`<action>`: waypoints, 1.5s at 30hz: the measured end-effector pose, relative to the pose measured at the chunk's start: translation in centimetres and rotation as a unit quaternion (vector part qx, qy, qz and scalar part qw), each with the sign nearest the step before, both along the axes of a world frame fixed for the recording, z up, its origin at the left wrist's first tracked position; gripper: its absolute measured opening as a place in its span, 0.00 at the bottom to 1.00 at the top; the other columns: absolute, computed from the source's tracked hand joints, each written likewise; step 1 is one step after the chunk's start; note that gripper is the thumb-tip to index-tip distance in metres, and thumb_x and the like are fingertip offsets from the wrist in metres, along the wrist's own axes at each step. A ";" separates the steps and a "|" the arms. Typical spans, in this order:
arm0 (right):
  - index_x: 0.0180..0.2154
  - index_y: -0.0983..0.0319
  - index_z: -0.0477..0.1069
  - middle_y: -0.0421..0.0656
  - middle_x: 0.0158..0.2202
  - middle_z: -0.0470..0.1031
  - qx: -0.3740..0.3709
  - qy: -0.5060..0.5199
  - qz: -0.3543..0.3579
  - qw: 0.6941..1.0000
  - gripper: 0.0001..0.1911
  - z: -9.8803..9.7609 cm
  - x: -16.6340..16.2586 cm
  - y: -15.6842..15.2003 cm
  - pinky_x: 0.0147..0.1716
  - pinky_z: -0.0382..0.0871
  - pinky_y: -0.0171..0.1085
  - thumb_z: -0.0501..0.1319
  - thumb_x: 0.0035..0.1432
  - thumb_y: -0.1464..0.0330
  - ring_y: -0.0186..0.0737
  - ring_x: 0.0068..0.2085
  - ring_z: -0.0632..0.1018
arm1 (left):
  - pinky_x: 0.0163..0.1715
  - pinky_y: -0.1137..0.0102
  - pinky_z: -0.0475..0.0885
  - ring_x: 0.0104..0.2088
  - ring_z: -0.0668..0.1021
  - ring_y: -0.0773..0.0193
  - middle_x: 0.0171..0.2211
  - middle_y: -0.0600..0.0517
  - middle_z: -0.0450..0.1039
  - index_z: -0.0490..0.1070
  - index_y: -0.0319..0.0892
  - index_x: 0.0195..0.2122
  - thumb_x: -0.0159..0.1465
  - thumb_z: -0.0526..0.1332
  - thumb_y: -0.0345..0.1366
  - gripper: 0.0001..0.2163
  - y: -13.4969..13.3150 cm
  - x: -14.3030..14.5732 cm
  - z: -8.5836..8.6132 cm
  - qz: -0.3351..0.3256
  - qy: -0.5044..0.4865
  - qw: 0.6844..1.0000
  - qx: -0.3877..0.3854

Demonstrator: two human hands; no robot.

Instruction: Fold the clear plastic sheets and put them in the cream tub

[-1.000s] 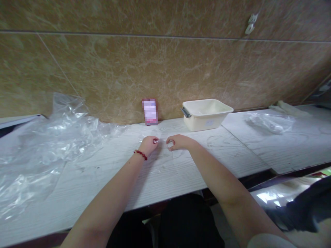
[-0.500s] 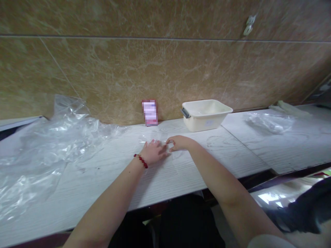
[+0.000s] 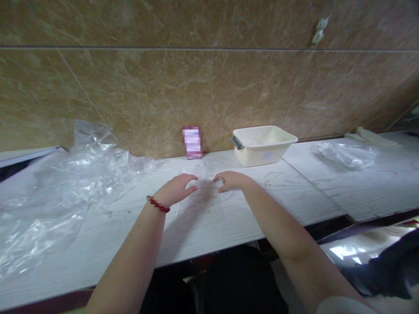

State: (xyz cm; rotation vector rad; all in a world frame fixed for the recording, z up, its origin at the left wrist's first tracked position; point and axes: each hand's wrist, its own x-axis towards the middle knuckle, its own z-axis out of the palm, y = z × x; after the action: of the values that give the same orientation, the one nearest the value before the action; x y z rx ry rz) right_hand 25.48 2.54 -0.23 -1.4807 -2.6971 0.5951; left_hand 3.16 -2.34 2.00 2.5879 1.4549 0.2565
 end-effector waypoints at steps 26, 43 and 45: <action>0.47 0.59 0.64 0.43 0.39 0.70 -0.019 -0.016 0.025 0.999 0.29 0.4 -0.3 -0.1 0.35 0.60 0.32 0.62 0.40 0.61 0.39 0.38 0.71 | 0.44 0.66 0.63 0.43 0.68 0.64 0.41 0.50 0.66 0.68 0.45 0.33 0.59 0.49 0.38 0.09 -7.0 -6.0 -4.9 -0.083 -0.096 0.991 -0.032; 0.47 0.61 0.64 0.44 0.48 0.65 0.008 0.044 0.114 0.992 0.28 0.3 1.2 0.9 0.47 0.56 0.34 0.57 0.40 0.78 0.39 0.48 0.65 | 0.36 0.67 0.67 0.34 0.74 0.65 0.31 0.51 0.72 0.59 0.41 0.31 0.59 0.48 0.44 0.11 -1.4 -3.1 -1.2 0.104 -0.330 0.937 -0.050; 0.49 0.59 0.62 0.43 0.49 0.63 -0.010 0.049 0.126 0.991 0.30 0.3 1.4 0.9 0.48 0.55 0.36 0.60 0.39 0.73 0.40 0.49 0.64 | 0.36 0.66 0.68 0.33 0.75 0.65 0.29 0.50 0.72 0.58 0.41 0.31 0.58 0.49 0.45 0.11 -0.4 -2.9 -1.4 0.105 -0.379 0.917 -0.061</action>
State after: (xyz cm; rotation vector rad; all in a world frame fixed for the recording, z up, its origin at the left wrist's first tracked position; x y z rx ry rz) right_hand 26.87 3.46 0.10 -1.0886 -2.8284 0.6849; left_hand 0.23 -2.73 0.60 1.8698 1.3575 1.0229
